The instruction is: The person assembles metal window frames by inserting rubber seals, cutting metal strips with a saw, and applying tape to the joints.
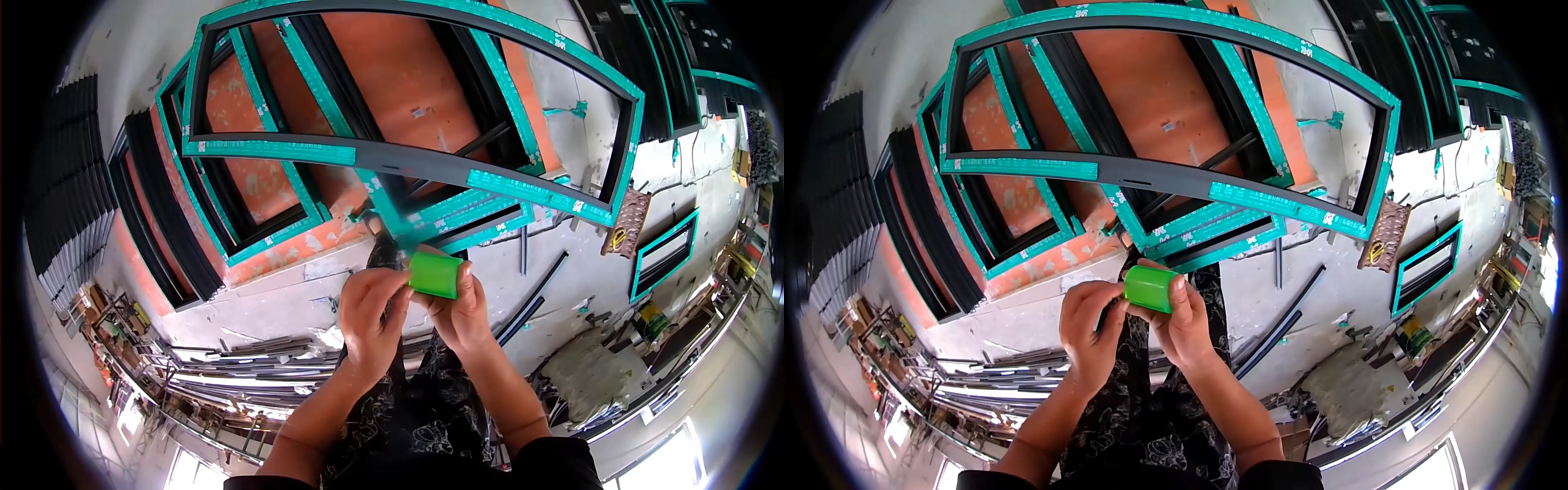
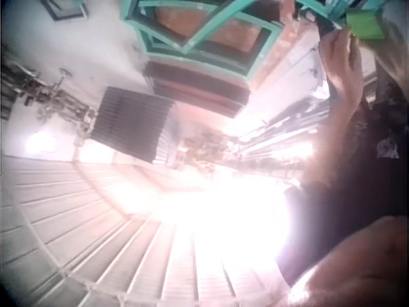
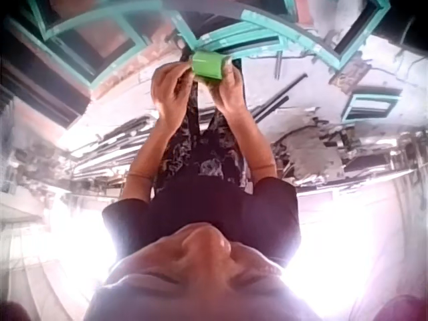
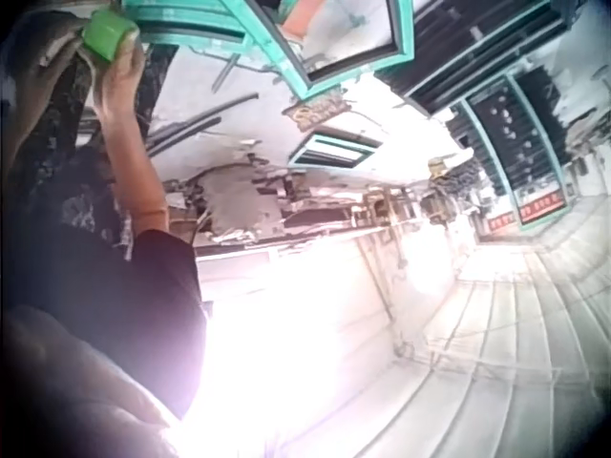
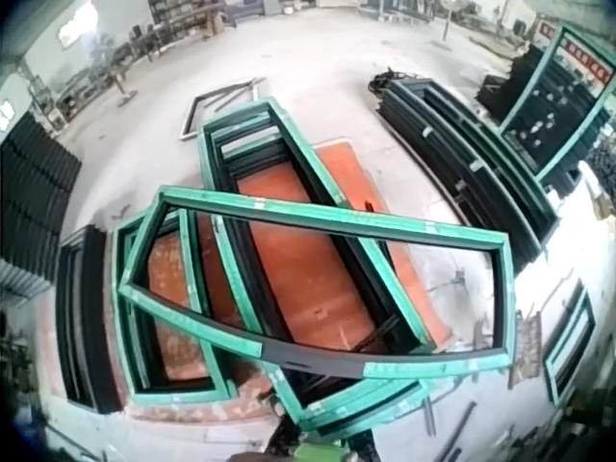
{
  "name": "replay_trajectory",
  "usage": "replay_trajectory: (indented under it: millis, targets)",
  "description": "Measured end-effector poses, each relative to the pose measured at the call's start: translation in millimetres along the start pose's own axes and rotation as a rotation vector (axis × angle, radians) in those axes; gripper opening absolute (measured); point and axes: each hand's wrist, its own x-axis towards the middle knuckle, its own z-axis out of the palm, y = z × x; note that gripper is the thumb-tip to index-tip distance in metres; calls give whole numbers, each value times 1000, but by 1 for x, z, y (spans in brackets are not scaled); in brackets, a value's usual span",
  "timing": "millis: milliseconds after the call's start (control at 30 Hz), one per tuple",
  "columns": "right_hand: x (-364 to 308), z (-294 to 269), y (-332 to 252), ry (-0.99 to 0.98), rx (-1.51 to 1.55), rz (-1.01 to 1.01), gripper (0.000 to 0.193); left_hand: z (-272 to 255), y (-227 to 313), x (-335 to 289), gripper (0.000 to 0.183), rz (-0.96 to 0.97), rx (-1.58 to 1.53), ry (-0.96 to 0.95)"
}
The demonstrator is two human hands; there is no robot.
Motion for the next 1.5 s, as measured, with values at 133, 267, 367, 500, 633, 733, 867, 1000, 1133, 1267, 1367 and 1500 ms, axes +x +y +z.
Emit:
replay_trajectory:
  millis: [133,267,367,500,633,733,867,1000,1133,1267,1367,1500]
  targets:
    - [-6,-15,-13,4,-37,-10,77,11,4,4,20,-18,28,-56]
    - [-14,-25,-23,51,-62,-27,77,26,9,10,19,140,96,-63]
    - [-21,-31,-29,86,-56,-41,76,29,19,17,22,293,223,-149]
    - [-27,-38,-35,117,-50,-37,76,41,29,26,23,420,354,-205]
    - [-30,-47,-43,111,25,4,78,46,26,41,26,241,29,-392]
    - [-30,-56,-47,80,63,44,80,45,29,48,22,-15,-142,-510]
    - [-25,-76,-58,-26,9,126,82,55,29,50,12,-333,-402,-591]
    - [-20,-95,-67,-155,-14,234,83,61,24,60,8,-623,-629,-754]
    - [-15,-117,-63,-161,148,437,73,69,11,77,8,-1062,-890,-733]
    - [-13,-117,-80,21,112,451,67,74,-5,87,10,-1108,-982,-621]
    - [-12,-127,-78,-52,142,364,70,74,-12,76,11,-1032,-1083,-762]
    - [-6,-138,-88,-134,-22,296,75,76,-12,74,18,-1007,-954,-791]
